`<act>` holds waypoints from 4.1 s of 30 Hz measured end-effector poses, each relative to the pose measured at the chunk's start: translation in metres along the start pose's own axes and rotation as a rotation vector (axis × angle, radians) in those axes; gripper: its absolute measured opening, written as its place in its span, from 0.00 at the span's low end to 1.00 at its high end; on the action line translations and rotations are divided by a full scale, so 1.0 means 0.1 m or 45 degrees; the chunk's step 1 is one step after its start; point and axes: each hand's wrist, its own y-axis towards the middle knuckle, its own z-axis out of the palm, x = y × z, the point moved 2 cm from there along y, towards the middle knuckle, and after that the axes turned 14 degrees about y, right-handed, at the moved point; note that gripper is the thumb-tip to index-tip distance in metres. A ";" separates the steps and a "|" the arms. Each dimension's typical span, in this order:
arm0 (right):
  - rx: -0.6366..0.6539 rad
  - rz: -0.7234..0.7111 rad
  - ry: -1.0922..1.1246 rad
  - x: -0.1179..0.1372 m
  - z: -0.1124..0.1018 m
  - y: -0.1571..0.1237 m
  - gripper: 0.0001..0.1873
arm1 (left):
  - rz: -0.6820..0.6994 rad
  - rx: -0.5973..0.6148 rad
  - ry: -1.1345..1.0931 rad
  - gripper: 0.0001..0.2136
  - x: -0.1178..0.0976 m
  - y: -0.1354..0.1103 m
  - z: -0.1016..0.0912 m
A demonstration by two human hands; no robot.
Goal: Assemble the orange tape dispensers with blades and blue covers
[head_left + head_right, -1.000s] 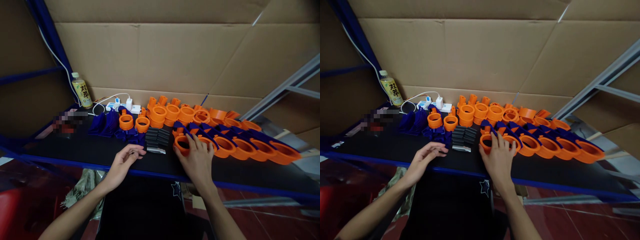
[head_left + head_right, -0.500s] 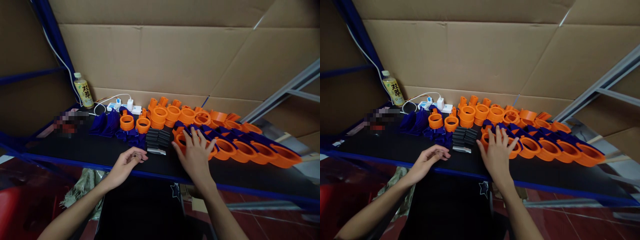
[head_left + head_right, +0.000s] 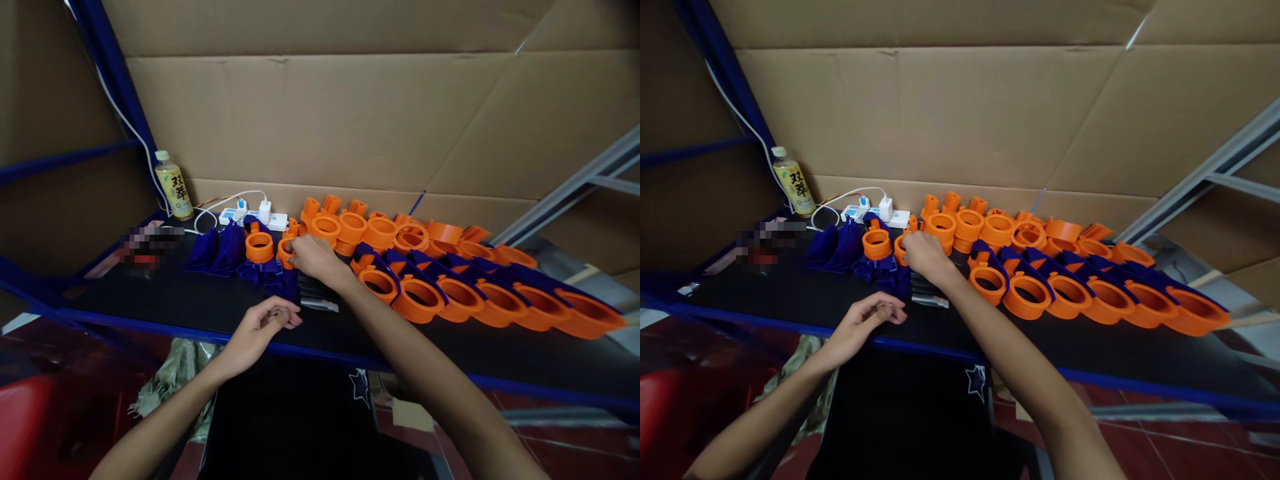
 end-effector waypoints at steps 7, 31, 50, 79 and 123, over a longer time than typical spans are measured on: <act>-0.040 -0.025 0.051 0.00 0.01 -0.05 0.10 | -0.019 0.012 -0.048 0.13 0.01 0.00 -0.01; 0.252 -0.547 1.138 0.45 0.01 -1.41 0.10 | -0.091 -0.490 -0.769 0.27 -0.07 -0.01 -0.21; -0.056 -0.045 0.174 -0.24 0.16 -1.30 0.10 | -0.235 -0.088 -0.476 0.17 -0.03 0.03 -0.13; -0.259 -0.300 0.817 0.03 0.12 -0.89 0.07 | -0.296 0.008 -0.442 0.19 0.01 0.07 -0.12; -0.197 -0.256 -0.169 -0.39 0.13 -0.79 0.11 | -0.298 -0.110 -0.635 0.18 -0.02 0.08 -0.15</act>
